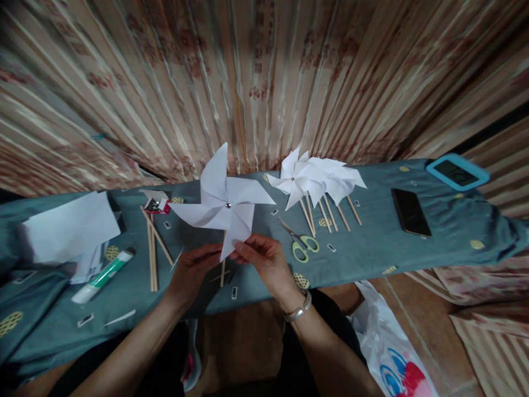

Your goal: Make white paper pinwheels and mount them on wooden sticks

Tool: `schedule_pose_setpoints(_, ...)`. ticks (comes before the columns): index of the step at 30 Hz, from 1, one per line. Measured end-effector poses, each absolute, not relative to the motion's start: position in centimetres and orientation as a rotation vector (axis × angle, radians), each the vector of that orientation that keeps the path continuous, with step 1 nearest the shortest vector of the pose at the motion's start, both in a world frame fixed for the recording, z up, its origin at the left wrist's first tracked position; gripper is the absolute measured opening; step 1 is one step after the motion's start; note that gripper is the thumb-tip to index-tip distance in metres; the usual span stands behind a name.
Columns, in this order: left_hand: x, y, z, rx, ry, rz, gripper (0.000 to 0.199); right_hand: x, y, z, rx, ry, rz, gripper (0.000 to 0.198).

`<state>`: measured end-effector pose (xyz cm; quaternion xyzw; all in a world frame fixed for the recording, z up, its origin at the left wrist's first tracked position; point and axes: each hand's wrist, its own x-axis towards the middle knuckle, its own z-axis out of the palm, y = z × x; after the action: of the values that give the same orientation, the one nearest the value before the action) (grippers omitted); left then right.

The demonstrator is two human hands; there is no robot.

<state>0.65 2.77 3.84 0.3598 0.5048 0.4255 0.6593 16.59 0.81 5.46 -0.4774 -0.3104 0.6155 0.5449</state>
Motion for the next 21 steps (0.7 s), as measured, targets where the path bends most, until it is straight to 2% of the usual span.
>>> schedule_pose_setpoints(10,0.5,2.9,3.7,0.836,1.149,0.968,0.025,19.0,0.8,6.3,-1.197,-1.03,1.565,0.03)
schedule_pose_setpoints(12,0.3,2.9,3.6,0.818,1.164,0.975,0.026,20.9,0.9,6.4,-1.234,-1.027,1.444,0.027)
schedule_pose_setpoints(16,0.1,2.7,3.5,0.787,1.183,0.922,0.033,23.8,1.9,6.2,-1.214,-0.784,0.995,0.016)
schedule_pose_setpoints(18,0.1,2.6,3.4,0.785,1.176,0.879,0.035,24.3,2.4,5.9,-1.209,-0.751,0.831,0.021)
schedule_pose_setpoints(21,0.1,2.4,3.5,0.785,1.158,0.824,0.035,24.1,3.1,5.7,-1.228,-0.8,0.779,0.029)
